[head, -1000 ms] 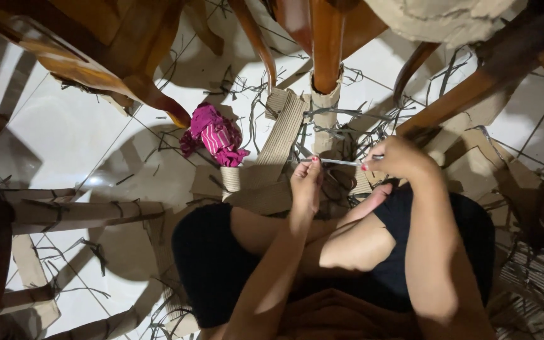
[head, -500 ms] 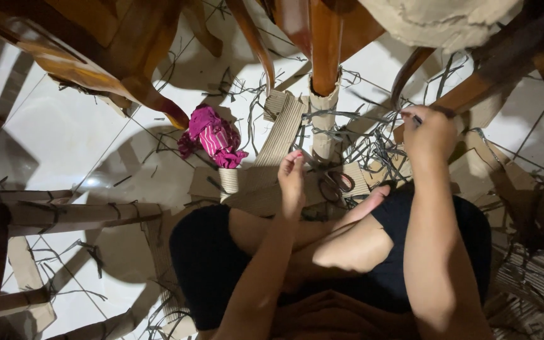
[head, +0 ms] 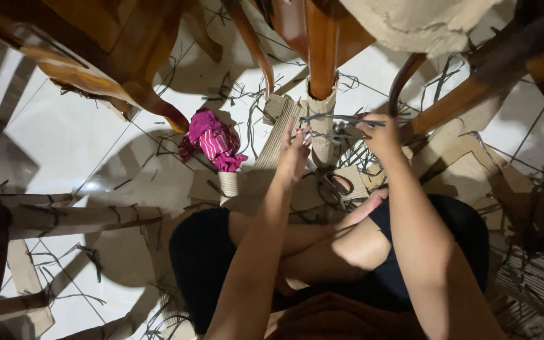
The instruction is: Tying and wrapping thin black strings around the legs of wooden furniture.
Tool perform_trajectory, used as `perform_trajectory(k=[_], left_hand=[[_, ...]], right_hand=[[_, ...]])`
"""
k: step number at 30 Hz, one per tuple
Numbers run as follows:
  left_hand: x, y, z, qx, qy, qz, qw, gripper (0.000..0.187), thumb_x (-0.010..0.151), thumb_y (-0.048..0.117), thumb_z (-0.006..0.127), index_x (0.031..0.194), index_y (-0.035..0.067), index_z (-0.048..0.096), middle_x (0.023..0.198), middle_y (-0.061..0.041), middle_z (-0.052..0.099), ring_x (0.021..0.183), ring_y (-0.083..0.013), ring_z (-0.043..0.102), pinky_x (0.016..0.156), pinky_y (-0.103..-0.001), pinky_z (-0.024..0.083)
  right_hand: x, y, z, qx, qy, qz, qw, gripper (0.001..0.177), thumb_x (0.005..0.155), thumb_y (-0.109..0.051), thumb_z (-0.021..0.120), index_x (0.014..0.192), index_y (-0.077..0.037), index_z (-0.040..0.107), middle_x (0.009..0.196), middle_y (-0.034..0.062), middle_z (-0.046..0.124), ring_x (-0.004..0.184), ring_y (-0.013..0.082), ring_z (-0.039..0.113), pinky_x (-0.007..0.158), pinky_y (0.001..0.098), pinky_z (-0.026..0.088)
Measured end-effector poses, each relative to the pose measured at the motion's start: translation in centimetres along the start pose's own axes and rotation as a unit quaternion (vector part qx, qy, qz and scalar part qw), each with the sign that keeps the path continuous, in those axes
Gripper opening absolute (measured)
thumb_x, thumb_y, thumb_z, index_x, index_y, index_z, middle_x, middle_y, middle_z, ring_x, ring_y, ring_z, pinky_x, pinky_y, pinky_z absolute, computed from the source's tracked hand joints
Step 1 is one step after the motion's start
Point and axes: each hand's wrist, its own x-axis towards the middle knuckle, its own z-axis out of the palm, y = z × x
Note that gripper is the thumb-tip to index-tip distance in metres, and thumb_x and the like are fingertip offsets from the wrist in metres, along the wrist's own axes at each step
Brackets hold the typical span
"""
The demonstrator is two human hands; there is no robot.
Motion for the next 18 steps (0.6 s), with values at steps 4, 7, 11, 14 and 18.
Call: perform_trajectory(k=[4,7,11,14,18], left_hand=[[2.1,-1.5,-0.9,-0.023,-0.005,0.023,0.999,0.045,0.112,0.023,0.050,0.156,0.018,0.045,0.159,-0.023,0.041,0.153,-0.0438,0.024,0.122,-0.063,0.003],[3.7,-4.5,-3.6,-0.061,0.047,0.045,0.996,0.043,0.110,0.016,0.052,0.152,0.007,0.048,0.140,-0.014,0.062,0.138,-0.0287,0.052,0.121,-0.056,0.024],[3.0,-6.9,-6.5,-0.169,0.058,0.063,0.982,0.045,0.107,0.006,0.052,0.151,0.003,0.043,0.119,-0.009,0.062,0.110,-0.0220,0.060,0.100,-0.042,0.046],[1.2,-8.3,-7.3,-0.178,0.072,0.020,0.981,0.036,0.107,0.007,0.052,0.143,0.006,0.049,0.097,-0.001,0.062,0.090,-0.0159,0.061,0.085,-0.034,0.055],[-2.2,-9.9,-7.7,-0.181,0.003,-0.110,0.977,0.013,0.104,0.002,0.054,0.110,0.010,0.062,0.091,-0.003,0.064,0.087,-0.0148,0.063,0.080,-0.023,0.053]], right_hand=[[1.1,2.6,1.3,-0.133,-0.036,-0.016,0.990,0.018,0.092,-0.011,0.077,0.076,-0.006,0.073,0.067,0.0164,0.069,0.076,0.0405,0.071,0.071,0.0413,0.053],[0.8,2.4,1.7,-0.144,-0.082,0.040,0.985,0.018,0.094,-0.009,0.073,0.076,-0.008,0.075,0.071,0.0154,0.071,0.079,0.0373,0.072,0.073,0.0368,0.052],[-0.5,-2.8,1.1,-0.106,-0.139,0.129,0.976,0.013,0.089,-0.010,0.073,0.077,-0.006,0.073,0.074,0.0138,0.072,0.083,0.0384,0.071,0.077,0.0437,0.053],[-0.4,-5.1,1.0,-0.109,-0.186,0.161,0.963,0.010,0.086,-0.008,0.073,0.076,-0.007,0.074,0.073,0.0123,0.072,0.083,0.0358,0.071,0.077,0.0444,0.053],[-0.7,-4.7,1.0,-0.194,-0.259,0.214,0.922,0.016,0.089,-0.024,0.067,0.086,-0.018,0.081,0.083,0.0055,0.078,0.096,0.0350,0.074,0.085,0.0445,0.058]])
